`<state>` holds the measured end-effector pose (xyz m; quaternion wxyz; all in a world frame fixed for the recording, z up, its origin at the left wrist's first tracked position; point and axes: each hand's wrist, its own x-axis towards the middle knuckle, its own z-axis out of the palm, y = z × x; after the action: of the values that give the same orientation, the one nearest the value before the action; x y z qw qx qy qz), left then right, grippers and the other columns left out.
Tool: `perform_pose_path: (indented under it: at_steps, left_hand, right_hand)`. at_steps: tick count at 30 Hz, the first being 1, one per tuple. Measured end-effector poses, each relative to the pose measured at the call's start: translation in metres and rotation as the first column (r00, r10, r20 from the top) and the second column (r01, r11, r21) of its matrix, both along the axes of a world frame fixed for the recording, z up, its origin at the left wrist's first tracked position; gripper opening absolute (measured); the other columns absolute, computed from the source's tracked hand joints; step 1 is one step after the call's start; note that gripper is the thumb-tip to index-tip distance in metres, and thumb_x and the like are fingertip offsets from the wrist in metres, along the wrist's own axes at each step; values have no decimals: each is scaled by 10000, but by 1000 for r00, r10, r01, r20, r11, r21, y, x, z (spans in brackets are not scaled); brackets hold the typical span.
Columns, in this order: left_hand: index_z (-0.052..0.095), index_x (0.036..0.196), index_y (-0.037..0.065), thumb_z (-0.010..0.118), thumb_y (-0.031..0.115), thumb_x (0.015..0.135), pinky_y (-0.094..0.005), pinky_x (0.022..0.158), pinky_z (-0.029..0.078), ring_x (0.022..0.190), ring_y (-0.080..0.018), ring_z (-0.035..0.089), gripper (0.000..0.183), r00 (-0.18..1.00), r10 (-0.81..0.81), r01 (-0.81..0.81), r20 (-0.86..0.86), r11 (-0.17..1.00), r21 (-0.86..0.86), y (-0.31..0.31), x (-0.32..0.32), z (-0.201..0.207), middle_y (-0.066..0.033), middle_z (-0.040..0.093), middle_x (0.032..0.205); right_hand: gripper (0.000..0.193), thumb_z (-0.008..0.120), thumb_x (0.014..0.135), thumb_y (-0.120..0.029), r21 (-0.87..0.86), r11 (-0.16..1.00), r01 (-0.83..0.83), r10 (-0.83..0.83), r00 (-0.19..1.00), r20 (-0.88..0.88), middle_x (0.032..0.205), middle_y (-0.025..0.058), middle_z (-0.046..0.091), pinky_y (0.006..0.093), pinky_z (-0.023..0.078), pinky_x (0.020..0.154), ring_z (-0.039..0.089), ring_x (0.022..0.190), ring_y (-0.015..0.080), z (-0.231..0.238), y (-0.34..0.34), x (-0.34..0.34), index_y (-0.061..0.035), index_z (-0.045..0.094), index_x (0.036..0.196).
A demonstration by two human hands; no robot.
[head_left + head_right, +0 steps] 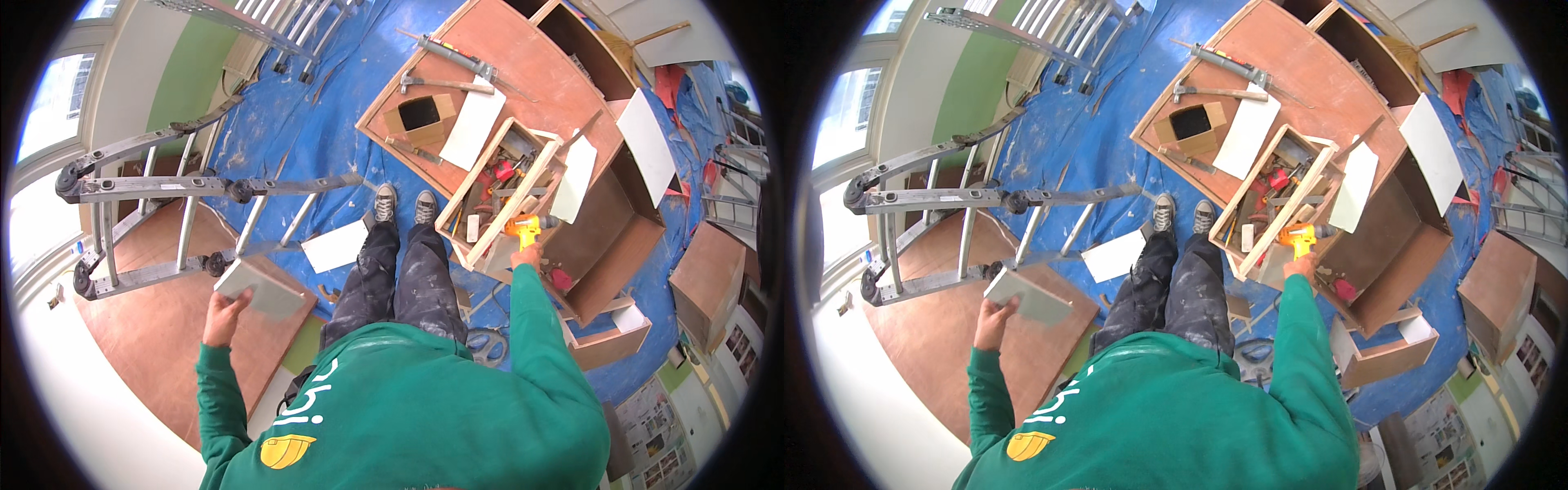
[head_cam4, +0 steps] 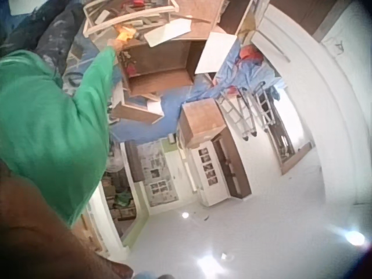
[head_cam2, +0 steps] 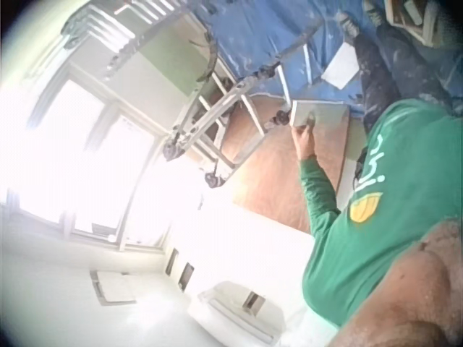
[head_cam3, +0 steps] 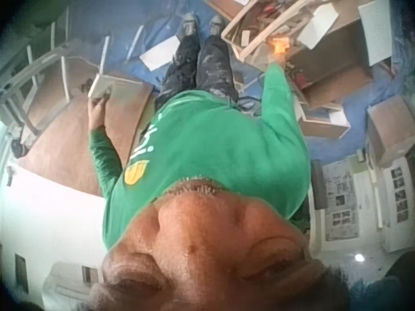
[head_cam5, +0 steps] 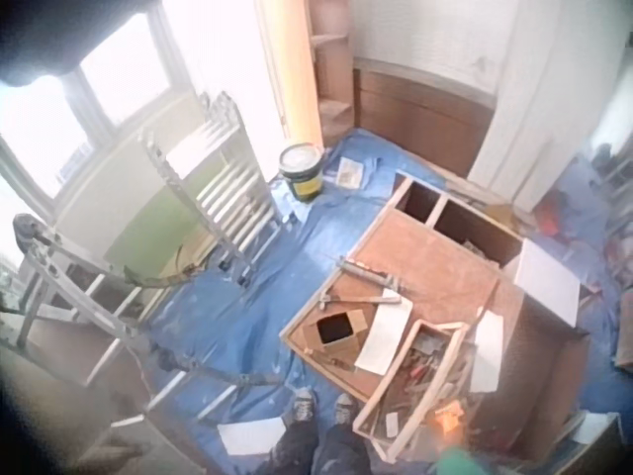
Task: The person sits on the floor and uses a hand saw to cut a small white wooden piece. They then use a cordless drill to drive screws into the cut piece and attach it to a larger wooden structure.
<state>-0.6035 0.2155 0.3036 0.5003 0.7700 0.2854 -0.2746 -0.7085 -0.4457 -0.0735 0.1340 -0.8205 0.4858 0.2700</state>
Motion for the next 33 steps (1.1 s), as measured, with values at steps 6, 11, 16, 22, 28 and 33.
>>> perform_pose_path:
  at_steps: [6, 11, 16, 22, 28, 33]
  left_hand:
    - [652, 1375, -19, 737, 353, 1055, -340, 1020, 530, 1157, -146, 663, 498, 980, -197, 179, -29, 936, -302, -114, 78, -54, -62, 722, 1255]
    - [673, 1341, -27, 674, 452, 1078, -350, 932, 572, 1087, -162, 689, 546, 854, -521, 457, -1, 750, -479, -213, 121, -112, -73, 737, 1203]
    - [642, 1425, 24, 667, 411, 1091, -371, 1006, 564, 1175, -184, 690, 511, 802, -594, 408, -57, 616, -674, -265, 141, -144, -60, 722, 1291]
    - [649, 1413, 44, 660, 359, 1098, -366, 969, 575, 1132, -161, 694, 446, 762, -639, 348, -101, 537, -769, -272, 160, -143, -43, 732, 1259]
    - [625, 1430, 21, 699, 393, 1072, -374, 946, 603, 1146, -182, 701, 521, 625, -780, 442, -25, 380, -812, -301, 187, -153, -70, 733, 1270]
    - [558, 1489, -13, 700, 428, 1065, -434, 986, 622, 1201, -253, 707, 628, 517, -856, 388, -30, 265, -883, -310, 201, -180, -142, 703, 1340]
  right_hand:
    - [436, 848, 841, -179, 469, 779, 415, -607, 684, 403, 1005, 158, 742, 433, 612, 859, 758, 905, 275, 94, -14, -24, 36, 630, 1151]
    - [377, 817, 859, -75, 764, 631, 133, -728, 440, 525, 981, 37, 659, 342, 595, 783, 686, 850, 169, 210, 56, -11, -34, 635, 1186]
    - [652, 764, 872, -4, 750, 655, -98, -646, 443, 622, 1034, 37, 621, 344, 612, 823, 671, 894, 169, 246, 118, 15, -23, 509, 1472]
    - [519, 765, 927, -53, 743, 645, -180, -592, 497, 634, 1034, 26, 640, 345, 568, 878, 647, 905, 175, 261, 145, 47, -29, 555, 1401]
    - [523, 881, 937, -204, 927, 374, -18, -828, 443, 343, 1084, 18, 646, 349, 546, 949, 649, 979, 166, 251, 166, 72, -49, 595, 1347]
    - [439, 820, 936, -53, 935, 346, 73, -873, 389, 293, 1178, 26, 615, 348, 502, 1047, 602, 1122, 164, 249, 190, 79, -63, 589, 1310]
